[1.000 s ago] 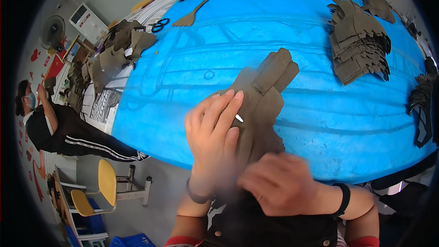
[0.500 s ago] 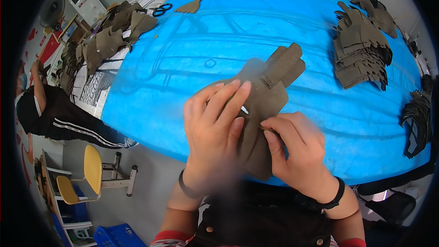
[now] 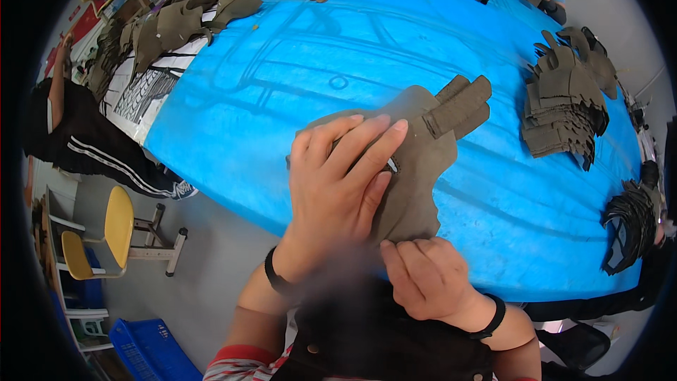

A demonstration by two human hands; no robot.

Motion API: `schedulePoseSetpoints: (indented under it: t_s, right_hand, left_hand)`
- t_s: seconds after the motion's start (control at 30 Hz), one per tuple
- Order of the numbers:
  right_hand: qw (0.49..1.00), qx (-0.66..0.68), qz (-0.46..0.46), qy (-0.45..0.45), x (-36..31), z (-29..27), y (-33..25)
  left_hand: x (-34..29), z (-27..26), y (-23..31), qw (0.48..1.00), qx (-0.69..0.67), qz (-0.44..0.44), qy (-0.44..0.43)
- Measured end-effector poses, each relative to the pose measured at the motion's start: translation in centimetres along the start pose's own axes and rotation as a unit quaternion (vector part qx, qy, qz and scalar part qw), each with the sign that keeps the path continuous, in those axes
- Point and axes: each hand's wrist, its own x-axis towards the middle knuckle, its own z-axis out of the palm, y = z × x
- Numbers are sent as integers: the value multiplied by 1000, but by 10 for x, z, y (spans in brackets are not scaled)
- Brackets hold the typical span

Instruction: The recorder is inspecting and manipulating cut brown fabric pieces at a large table in a shoe factory, while other workers perform similar tasks around the table.

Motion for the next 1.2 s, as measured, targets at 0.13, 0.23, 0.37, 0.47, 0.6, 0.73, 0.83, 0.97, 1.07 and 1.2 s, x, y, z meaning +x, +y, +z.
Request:
schedulePoseSetpoints:
  t_s: [0.13,0.23,0.37,0.47,0.6,0.73,0.83,0.97,1.07,1.2]
  right_hand:
    - [991,31,-85,-102,-10,3,-12]
    - [991,69,-74,-92,-21,6,-17]
    - [990,144,-8,-10,-16,-5,-8]
    - [984,178,30,-2,-13,-8,-5]
    - [982,155,105,34,0,-16,5]
    - [974,141,171,39,11,-17,10]
    - [968,161,187,36,14,-17,13]
    - [924,232,302,45,11,-18,22]
    - [874,310,370,54,8,-17,27]
    - [860,337,378,51,7,-18,29]
  left_hand:
    - [1,0,0,1000,-3,2,5]
    - [2,1,1,1000,-9,0,15]
    - [2,1,3,1000,-7,0,19]
    - [2,2,3,1000,-4,-2,19]
    - [-1,1,1,999,-24,-3,38]
    - [-4,-1,1,998,-40,-12,53]
    - [-11,-7,0,987,-112,22,111]
    - [-19,-22,15,986,-142,28,84]
    - [-15,-25,22,980,-177,29,83]
    - [-13,-25,38,984,-167,7,66]
